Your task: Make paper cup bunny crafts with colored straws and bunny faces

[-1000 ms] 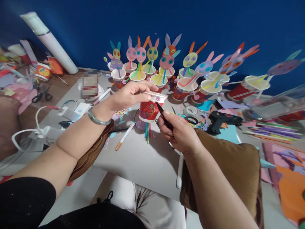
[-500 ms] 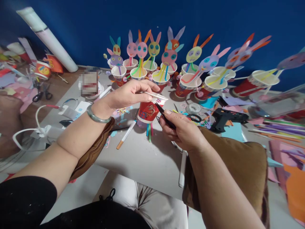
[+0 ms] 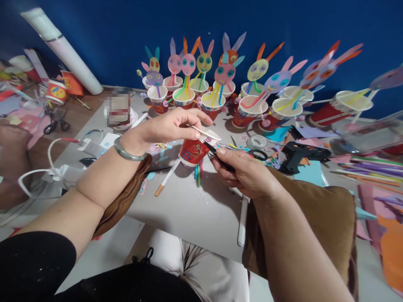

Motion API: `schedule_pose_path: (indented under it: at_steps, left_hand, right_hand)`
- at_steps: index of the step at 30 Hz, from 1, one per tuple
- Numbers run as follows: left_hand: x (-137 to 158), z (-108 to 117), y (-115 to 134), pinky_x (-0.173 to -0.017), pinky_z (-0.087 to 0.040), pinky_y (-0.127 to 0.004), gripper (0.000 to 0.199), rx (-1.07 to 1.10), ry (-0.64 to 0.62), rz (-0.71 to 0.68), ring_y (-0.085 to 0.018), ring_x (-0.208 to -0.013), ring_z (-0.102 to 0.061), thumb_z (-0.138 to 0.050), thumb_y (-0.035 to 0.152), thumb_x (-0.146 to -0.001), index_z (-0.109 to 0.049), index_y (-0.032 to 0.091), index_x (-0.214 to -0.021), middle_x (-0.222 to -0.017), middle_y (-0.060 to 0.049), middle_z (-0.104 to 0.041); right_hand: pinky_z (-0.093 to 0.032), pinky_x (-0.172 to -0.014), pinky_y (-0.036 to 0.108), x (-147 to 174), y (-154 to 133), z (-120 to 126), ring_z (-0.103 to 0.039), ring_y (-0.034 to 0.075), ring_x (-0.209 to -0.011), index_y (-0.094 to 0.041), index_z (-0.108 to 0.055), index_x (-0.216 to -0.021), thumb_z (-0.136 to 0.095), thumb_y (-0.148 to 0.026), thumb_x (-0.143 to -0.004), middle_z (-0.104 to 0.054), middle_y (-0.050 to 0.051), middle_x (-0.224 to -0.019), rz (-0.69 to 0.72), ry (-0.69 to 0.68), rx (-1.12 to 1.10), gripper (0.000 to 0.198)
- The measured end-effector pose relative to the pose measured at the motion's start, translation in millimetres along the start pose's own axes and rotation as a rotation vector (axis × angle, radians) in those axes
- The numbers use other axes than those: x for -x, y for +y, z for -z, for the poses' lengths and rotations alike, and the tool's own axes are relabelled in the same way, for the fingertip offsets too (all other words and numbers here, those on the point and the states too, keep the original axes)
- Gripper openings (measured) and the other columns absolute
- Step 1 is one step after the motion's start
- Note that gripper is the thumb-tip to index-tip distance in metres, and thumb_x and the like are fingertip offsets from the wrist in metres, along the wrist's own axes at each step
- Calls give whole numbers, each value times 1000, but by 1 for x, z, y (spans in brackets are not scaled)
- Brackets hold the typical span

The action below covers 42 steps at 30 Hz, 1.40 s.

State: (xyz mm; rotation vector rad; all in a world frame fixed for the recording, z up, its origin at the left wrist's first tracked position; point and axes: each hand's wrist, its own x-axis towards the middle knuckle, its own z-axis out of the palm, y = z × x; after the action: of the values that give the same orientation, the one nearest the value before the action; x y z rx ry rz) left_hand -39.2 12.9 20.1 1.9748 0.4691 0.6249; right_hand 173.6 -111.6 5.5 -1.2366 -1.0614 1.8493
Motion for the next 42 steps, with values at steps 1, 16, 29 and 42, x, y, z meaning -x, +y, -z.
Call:
schedule_pose_path:
  at_steps: [1, 16, 29, 42]
  left_hand:
    - [0, 0, 1, -111, -50, -47, 9, -11, -16, -2, -24, -113, -66, -77, 21, -75, -70, 19, -71, -113, -6, -71]
    - [3, 1, 5, -111, -41, -43, 11, -51, -119, 40, -25, -122, -59, -70, 27, -77, -68, 17, -74, -123, -9, -67]
    - [2, 2, 8, -109, -42, -45, 6, -9, -116, 61, -26, -119, -59, -73, 21, -75, -69, 17, -73, -118, -8, -67]
    - [3, 0, 10, -111, -42, -44, 3, -51, -144, 92, -27, -117, -63, -73, 21, -73, -73, 18, -73, -118, -7, -68]
  right_hand:
    - [-13, -37, 19, 0, 0, 0, -18, 3, -39, -19, -59, -66, -74, -59, -83, -30, -8, -44, -7, 0, 3, 46]
    - [-11, -37, 18, -3, 4, 7, -17, 3, -38, -20, -57, -67, -79, -67, -75, -30, -9, -42, -70, -34, 35, 53]
    - [-7, -38, 19, -2, 4, 6, -15, 2, -39, -20, -58, -65, -84, -70, -68, -28, -10, -44, -82, 9, 44, 57]
    - [-8, -38, 19, -2, 4, 9, -17, 3, -39, -19, -59, -67, -79, -70, -74, -28, -9, -44, -104, -51, 92, 56]
